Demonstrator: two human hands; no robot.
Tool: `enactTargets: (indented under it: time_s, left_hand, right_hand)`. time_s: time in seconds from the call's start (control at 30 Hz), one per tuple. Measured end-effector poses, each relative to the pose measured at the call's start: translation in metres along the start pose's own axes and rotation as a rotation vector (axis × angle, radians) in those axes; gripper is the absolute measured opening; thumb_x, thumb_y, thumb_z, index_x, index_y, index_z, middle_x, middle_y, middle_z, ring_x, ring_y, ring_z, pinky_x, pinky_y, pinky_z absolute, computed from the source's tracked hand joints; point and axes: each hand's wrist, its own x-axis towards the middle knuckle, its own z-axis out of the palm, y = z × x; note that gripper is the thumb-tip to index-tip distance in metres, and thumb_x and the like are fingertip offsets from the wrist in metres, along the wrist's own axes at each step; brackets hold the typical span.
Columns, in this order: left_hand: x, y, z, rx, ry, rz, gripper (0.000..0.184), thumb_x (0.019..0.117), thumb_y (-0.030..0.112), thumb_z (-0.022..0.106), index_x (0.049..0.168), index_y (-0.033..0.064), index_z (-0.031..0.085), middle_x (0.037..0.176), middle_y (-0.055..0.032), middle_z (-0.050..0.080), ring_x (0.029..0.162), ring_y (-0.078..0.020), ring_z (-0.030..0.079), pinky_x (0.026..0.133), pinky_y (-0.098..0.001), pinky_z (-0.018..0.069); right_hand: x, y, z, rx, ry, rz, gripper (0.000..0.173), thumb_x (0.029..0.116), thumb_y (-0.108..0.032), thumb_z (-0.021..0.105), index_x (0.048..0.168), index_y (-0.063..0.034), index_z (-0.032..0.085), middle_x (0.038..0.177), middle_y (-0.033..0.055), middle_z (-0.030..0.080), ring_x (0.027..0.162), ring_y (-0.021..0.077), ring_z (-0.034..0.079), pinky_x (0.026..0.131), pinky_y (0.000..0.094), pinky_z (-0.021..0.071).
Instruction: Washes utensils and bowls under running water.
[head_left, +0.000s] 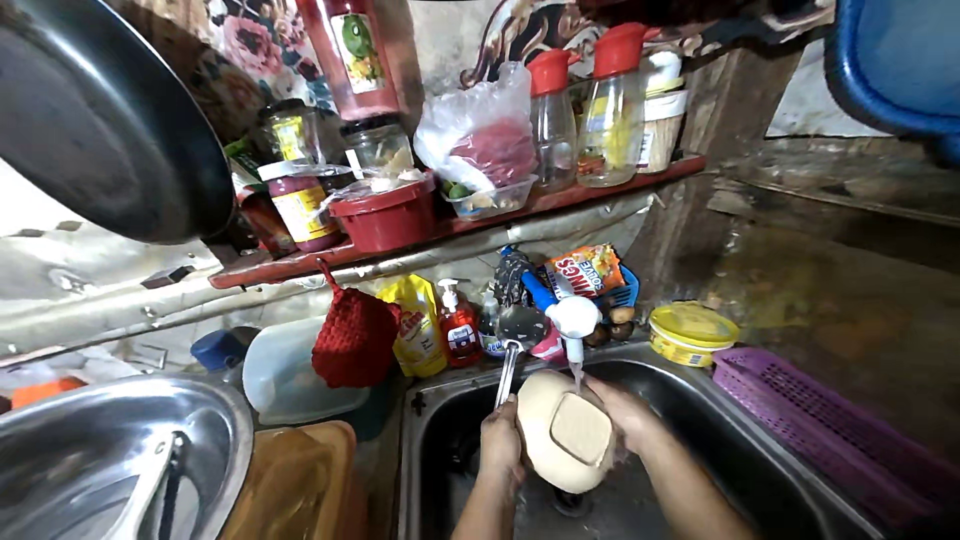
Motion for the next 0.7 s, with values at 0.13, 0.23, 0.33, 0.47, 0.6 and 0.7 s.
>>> enactTargets:
  time_s: [0.13, 0.23, 0.33, 0.47, 0.6, 0.7]
  left_hand:
    - [0.008, -0.009, 0.025, 0.062, 0.139, -0.007, 0.044, 0.1068, 0.038, 0.054, 0.105, -0.003, 0.071, 0.094, -0.0188, 0.072, 0.085, -0.0274, 0.071, 0.079, -0.0466, 0.059]
    - [0.017, -0.017, 0.044, -0.088, -0.002, -0.221, 0.066, 0.1072, 0.059, 0.034, 0.133, 0.0038, 0.06, 0.12, -0.0208, 0.068, 0.11, -0.0337, 0.067, 0.091, -0.0562, 0.0556]
    - [0.017, -0.017, 0.064, -0.273, 0.0, -0.288, 0.07, 0.1049, 0.065, 0.028, 0.137, 0.0099, 0.056, 0.123, -0.0194, 0.066, 0.111, -0.0337, 0.066, 0.09, -0.0591, 0.054]
    - [0.016, -0.022, 0.07, -0.344, 0.155, -0.143, 0.054, 0.1099, 0.044, 0.035, 0.125, 0.0007, 0.063, 0.111, -0.0213, 0.069, 0.1, -0.0328, 0.068, 0.084, -0.0547, 0.0557]
    - [0.005, -0.021, 0.076, -0.23, -0.09, -0.081, 0.056, 0.1112, 0.045, 0.028, 0.128, 0.0031, 0.06, 0.109, -0.0186, 0.069, 0.097, -0.0288, 0.068, 0.084, -0.0488, 0.0562]
    - [-0.007, -0.019, 0.078, 0.063, -0.25, -0.231, 0.067, 0.1054, 0.062, 0.036, 0.159, 0.0219, 0.031, 0.138, -0.0189, 0.058, 0.122, -0.0352, 0.059, 0.095, -0.0601, 0.0494]
  right_hand:
    - [-0.005, -0.011, -0.007, -0.105, 0.211, -0.119, 0.041, 0.1018, -0.037, 0.065, 0.094, 0.0021, 0.073, 0.096, 0.0202, 0.07, 0.092, 0.0304, 0.065, 0.085, 0.0547, 0.0498]
    - [-0.027, -0.033, -0.009, -0.365, 0.346, -0.21, 0.046, 0.1053, -0.038, 0.057, 0.083, 0.0003, 0.07, 0.085, 0.0211, 0.068, 0.086, 0.0365, 0.065, 0.08, 0.0595, 0.0483]
    - [-0.048, -0.039, -0.004, -0.547, 0.336, -0.349, 0.05, 0.1052, -0.041, 0.055, 0.077, -0.0007, 0.064, 0.074, 0.0186, 0.063, 0.076, 0.0367, 0.065, 0.072, 0.0582, 0.0494]
    - [-0.047, -0.031, -0.02, -0.462, -0.164, -0.335, 0.039, 0.1036, -0.039, 0.06, 0.086, -0.0048, 0.063, 0.075, 0.0059, 0.055, 0.07, 0.0182, 0.054, 0.068, 0.0411, 0.0459]
    - [-0.052, -0.025, -0.019, -0.153, -0.3, -0.272, 0.026, 0.1052, -0.027, 0.057, 0.114, -0.0058, 0.07, 0.099, 0.0069, 0.072, 0.092, 0.0139, 0.069, 0.086, 0.0368, 0.0569]
    - [-0.05, -0.019, 0.001, 0.021, -0.098, -0.247, 0.027, 0.1071, -0.025, 0.055, 0.11, -0.0047, 0.072, 0.094, 0.0074, 0.071, 0.086, 0.0145, 0.068, 0.081, 0.0368, 0.0563]
